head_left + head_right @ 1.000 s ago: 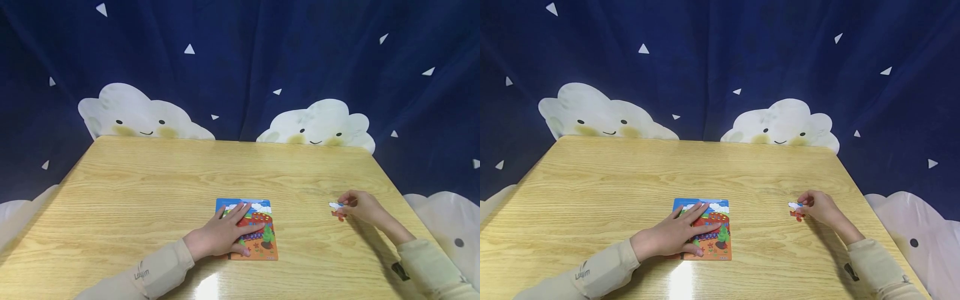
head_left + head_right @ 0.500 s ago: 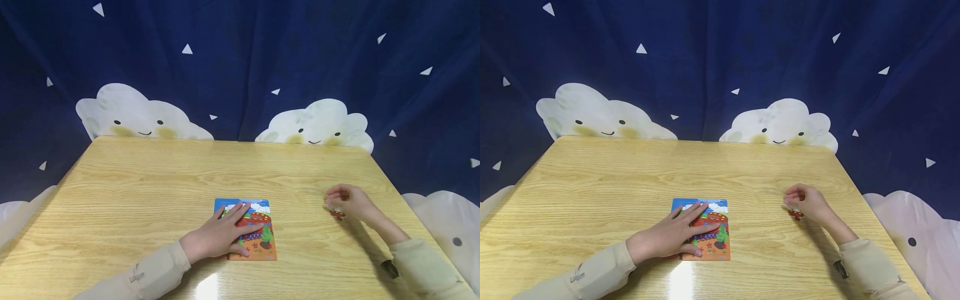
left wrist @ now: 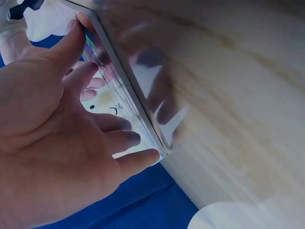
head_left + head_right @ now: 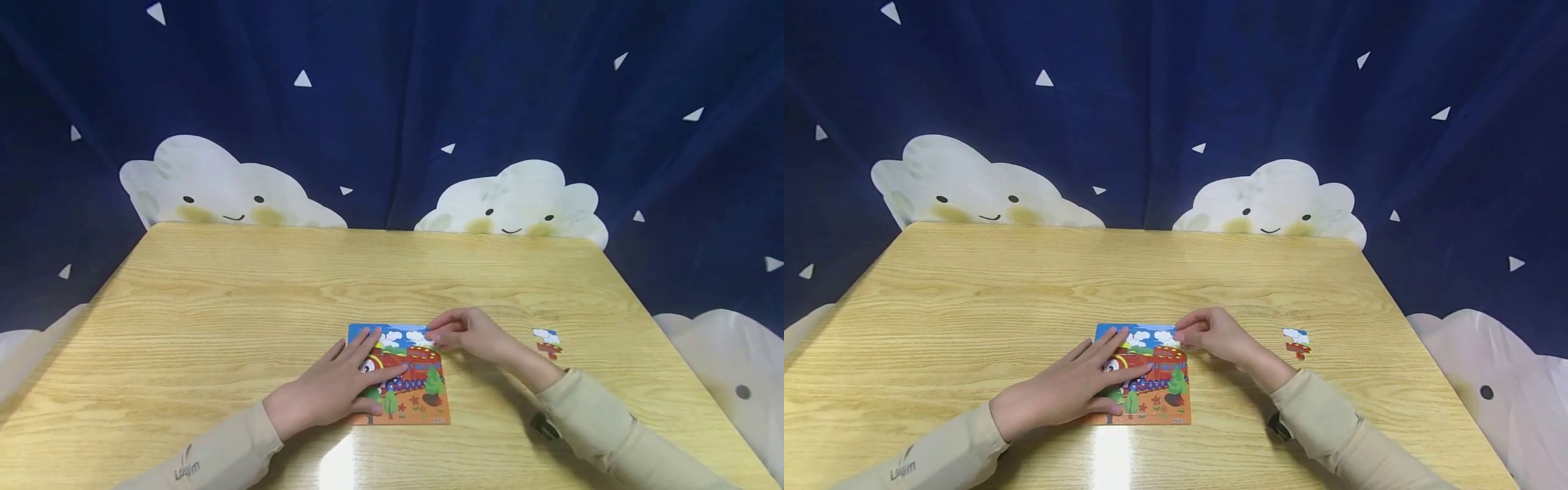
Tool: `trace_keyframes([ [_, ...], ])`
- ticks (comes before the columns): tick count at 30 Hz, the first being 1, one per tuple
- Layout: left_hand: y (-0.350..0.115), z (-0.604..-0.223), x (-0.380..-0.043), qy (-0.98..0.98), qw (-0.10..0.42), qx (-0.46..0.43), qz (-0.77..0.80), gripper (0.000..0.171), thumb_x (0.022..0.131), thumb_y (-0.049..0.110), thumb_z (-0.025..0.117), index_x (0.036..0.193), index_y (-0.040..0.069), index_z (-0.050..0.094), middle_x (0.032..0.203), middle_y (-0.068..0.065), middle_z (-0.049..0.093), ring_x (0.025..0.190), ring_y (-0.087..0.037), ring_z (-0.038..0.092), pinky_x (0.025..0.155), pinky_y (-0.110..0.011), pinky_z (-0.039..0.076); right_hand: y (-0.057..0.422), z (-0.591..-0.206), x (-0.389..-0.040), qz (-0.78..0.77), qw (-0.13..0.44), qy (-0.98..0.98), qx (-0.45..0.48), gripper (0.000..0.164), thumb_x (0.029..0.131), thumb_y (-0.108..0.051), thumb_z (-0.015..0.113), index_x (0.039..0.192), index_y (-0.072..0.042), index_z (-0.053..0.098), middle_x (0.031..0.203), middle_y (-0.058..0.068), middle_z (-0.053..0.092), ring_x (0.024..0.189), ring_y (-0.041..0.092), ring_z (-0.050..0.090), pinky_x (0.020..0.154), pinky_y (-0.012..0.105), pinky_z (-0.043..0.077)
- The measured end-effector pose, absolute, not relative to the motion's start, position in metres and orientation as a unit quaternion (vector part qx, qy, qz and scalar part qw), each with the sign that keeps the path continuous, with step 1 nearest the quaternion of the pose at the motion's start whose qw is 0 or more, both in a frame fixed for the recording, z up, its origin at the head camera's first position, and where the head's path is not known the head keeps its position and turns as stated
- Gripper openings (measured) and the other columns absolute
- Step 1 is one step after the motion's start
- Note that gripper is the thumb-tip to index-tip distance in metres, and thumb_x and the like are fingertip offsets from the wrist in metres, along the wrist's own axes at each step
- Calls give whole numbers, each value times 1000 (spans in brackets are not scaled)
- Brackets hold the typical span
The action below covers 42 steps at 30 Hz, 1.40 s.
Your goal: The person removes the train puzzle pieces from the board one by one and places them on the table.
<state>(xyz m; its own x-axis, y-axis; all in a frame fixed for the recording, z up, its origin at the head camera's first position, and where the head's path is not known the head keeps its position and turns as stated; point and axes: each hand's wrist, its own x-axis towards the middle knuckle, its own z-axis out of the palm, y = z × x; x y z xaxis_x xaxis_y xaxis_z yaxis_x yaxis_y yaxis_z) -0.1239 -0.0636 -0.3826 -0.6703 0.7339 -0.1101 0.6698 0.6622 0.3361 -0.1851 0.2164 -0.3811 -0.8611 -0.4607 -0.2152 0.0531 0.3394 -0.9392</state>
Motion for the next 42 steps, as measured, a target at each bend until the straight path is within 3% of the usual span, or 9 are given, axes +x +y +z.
trace_keyframes([
  [16,-64,-385,-124,910,128,379,113,60,95,50,53,152,36,38,159,-25,13,146,-42,14,108,-62,27,194,-384,-187,-586,247,768,-74,28,94,4,59,116,20,57,101,25,69,85,20,70,81,34,56],
  [25,-64,-383,-123,911,129,375,115,59,95,49,54,151,35,40,159,-26,15,146,-42,15,108,-62,27,188,-384,-190,-601,245,759,-50,31,92,3,62,117,20,57,101,26,69,88,25,71,83,36,56],
  [32,-64,-385,-123,910,121,379,111,59,95,50,53,151,35,40,159,-26,16,145,-42,16,107,-62,29,180,-385,-192,-583,249,771,-65,31,93,-1,64,118,17,60,98,18,71,89,23,71,83,35,55],
  [42,-65,-386,-124,911,111,383,104,58,95,50,54,150,34,42,158,-26,18,144,-42,19,106,-62,31,156,-389,-189,-496,175,845,-100,21,86,-1,72,105,8,69,77,6,62,64,16,65,63,30,57],
])
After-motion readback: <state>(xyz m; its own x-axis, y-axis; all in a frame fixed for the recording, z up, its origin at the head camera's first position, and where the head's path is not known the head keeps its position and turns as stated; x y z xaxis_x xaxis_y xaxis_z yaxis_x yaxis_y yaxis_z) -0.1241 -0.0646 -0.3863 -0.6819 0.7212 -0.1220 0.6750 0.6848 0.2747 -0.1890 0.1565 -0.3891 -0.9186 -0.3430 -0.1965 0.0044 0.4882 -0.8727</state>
